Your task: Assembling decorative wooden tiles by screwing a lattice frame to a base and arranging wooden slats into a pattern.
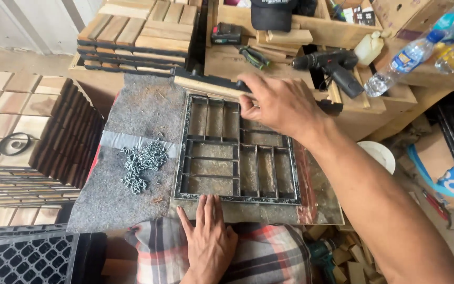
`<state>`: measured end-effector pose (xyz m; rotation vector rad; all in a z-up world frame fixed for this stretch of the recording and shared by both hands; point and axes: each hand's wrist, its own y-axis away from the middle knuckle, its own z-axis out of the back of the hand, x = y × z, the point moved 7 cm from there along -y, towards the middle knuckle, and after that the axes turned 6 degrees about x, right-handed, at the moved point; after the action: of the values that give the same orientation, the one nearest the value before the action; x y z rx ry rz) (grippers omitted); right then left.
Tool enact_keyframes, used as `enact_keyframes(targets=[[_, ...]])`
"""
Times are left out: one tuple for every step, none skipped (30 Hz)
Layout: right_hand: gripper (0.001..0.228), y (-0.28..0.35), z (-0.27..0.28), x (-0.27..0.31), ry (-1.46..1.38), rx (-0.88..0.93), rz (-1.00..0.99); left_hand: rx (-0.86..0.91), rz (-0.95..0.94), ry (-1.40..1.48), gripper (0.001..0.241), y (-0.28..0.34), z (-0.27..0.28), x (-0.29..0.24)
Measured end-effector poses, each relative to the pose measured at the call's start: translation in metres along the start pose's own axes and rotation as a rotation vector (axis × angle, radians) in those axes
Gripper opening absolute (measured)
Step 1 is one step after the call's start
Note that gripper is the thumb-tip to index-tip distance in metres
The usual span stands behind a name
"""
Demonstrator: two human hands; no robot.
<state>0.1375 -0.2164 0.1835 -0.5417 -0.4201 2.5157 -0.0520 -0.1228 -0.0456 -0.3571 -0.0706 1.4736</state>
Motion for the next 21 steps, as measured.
enact_keyframes(targets=[[0.022,0.004,-0.003,-0.002,0.003,-0.003,0.000,-0.004,-0.001,-0.001,0.084,-0.014,0.012,0.002],[0.024,0.010,0.002,-0.003,0.106,-0.123,0.003,0.172,0.072,0.112,0.070,-0.029,0.010,0.008],[0.030,0.015,0.007,-0.005,0.213,-0.247,0.009,0.341,0.148,0.225,0.060,-0.045,0.008,0.012],[0.030,0.020,0.002,-0.006,0.219,-0.253,0.013,0.332,0.147,0.224,0.060,-0.067,-0.003,0.019],[0.036,0.025,-0.002,-0.008,0.178,-0.266,-0.021,0.161,0.143,0.250,0.055,-0.090,-0.004,0.028],[0.042,0.031,-0.007,-0.011,0.135,-0.278,-0.054,-0.011,0.138,0.276,0.051,-0.112,-0.004,0.036],[0.042,0.032,-0.005,-0.010,0.138,-0.279,-0.060,-0.010,0.131,0.275,0.051,-0.138,0.003,0.043],[0.044,0.033,-0.002,-0.009,0.114,-0.316,-0.050,-0.257,0.080,0.434,0.070,-0.161,0.026,0.050],[0.047,0.033,0.002,-0.010,0.096,-0.354,-0.039,-0.510,0.025,0.595,0.097,-0.183,0.047,0.059],[0.047,0.032,-0.001,-0.013,0.105,-0.356,-0.043,-0.512,0.015,0.597,0.097,-0.201,0.054,0.066],[0.044,0.033,-0.003,-0.014,0.149,-0.386,-0.043,-0.504,-0.005,0.777,0.113,-0.217,0.057,0.075],[0.043,0.034,-0.004,-0.014,0.195,-0.415,-0.042,-0.492,-0.026,0.956,0.130,-0.233,0.060,0.084],[0.043,0.034,-0.001,-0.020,0.198,-0.415,-0.043,-0.492,-0.029,0.958,0.130,-0.242,0.062,0.086],[0.048,0.034,0.004,-0.027,0.256,-0.442,-0.071,-0.410,0.029,1.021,0.118,-0.253,0.056,0.091],[0.053,0.031,0.008,-0.033,0.313,-0.476,-0.092,-0.336,0.088,1.077,0.107,-0.266,0.053,0.099],[0.053,0.033,0.011,-0.036,0.314,-0.484,-0.087,-0.345,0.086,1.073,0.107,-0.270,0.056,0.102],[0.057,0.040,0.017,-0.042,0.312,-0.513,-0.158,-0.328,0.095,1.089,0.104,-0.274,0.056,0.104],[0.065,0.048,0.022,-0.048,0.309,-0.542,-0.229,-0.312,0.104,1.105,0.102,-0.278,0.055,0.105],[0.065,0.063,0.012,-0.053,0.310,-0.539,-0.230,-0.309,0.104,1.107,0.102,-0.282,0.052,0.104],[0.078,0.085,0.008,-0.069,0.246,-0.645,-0.398,-0.311,0.112,1.124,0.103,-0.286,0.050,0.104],[0.092,0.107,0.003,-0.085,0.183,-0.751,-0.560,-0.321,0.119,1.144,0.103,-0.290,0.049,0.105]])
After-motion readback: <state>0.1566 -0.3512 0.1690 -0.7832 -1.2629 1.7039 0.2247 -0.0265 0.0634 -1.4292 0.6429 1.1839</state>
